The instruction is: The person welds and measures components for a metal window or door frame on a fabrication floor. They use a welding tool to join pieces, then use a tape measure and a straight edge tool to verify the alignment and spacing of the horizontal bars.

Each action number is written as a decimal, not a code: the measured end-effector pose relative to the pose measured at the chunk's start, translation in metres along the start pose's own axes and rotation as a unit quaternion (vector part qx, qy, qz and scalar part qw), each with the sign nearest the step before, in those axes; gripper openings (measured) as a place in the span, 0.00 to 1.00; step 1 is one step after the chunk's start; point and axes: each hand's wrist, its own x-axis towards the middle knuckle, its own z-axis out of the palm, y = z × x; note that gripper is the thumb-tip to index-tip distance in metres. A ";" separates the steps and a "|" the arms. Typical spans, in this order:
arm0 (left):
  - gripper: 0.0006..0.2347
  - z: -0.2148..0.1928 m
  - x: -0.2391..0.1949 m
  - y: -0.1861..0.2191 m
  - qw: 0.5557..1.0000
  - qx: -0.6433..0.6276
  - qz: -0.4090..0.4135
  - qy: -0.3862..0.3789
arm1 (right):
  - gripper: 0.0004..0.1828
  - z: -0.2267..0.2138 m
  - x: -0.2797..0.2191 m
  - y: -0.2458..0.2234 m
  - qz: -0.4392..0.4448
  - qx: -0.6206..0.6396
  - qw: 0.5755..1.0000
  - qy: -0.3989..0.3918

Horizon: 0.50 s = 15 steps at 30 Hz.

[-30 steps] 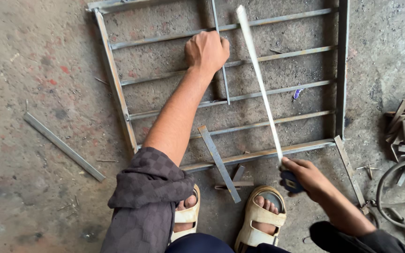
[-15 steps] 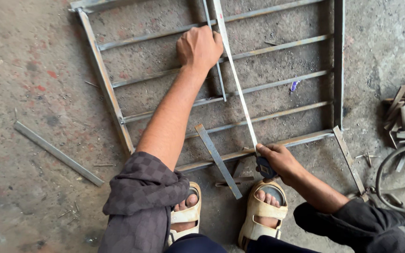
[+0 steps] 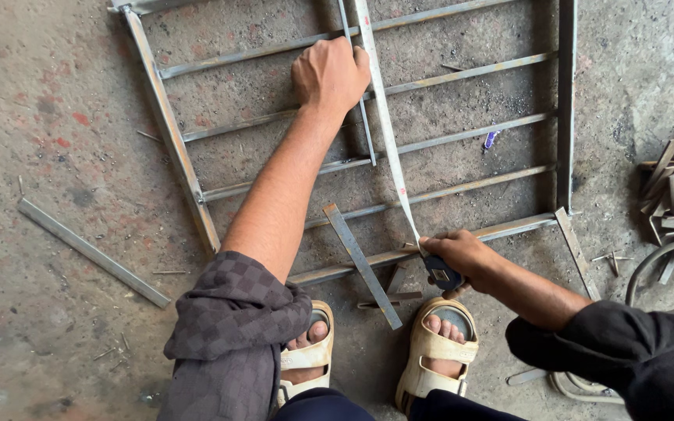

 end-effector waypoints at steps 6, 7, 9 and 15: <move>0.12 0.002 -0.003 -0.001 0.999 0.006 0.025 0.034 | 0.26 0.001 -0.004 -0.017 0.040 -0.059 0.997 0.006; 0.12 0.001 -0.004 -0.002 0.997 0.013 0.043 0.070 | 0.26 0.000 -0.003 -0.020 0.050 -0.061 0.997 0.009; 0.12 0.001 -0.003 -0.002 0.998 0.001 0.033 0.052 | 0.25 -0.002 -0.002 -0.023 0.055 -0.064 0.996 0.002; 0.12 0.002 -0.003 -0.002 0.999 -0.025 0.022 0.027 | 0.24 -0.007 0.005 -0.023 0.065 -0.042 0.996 -0.036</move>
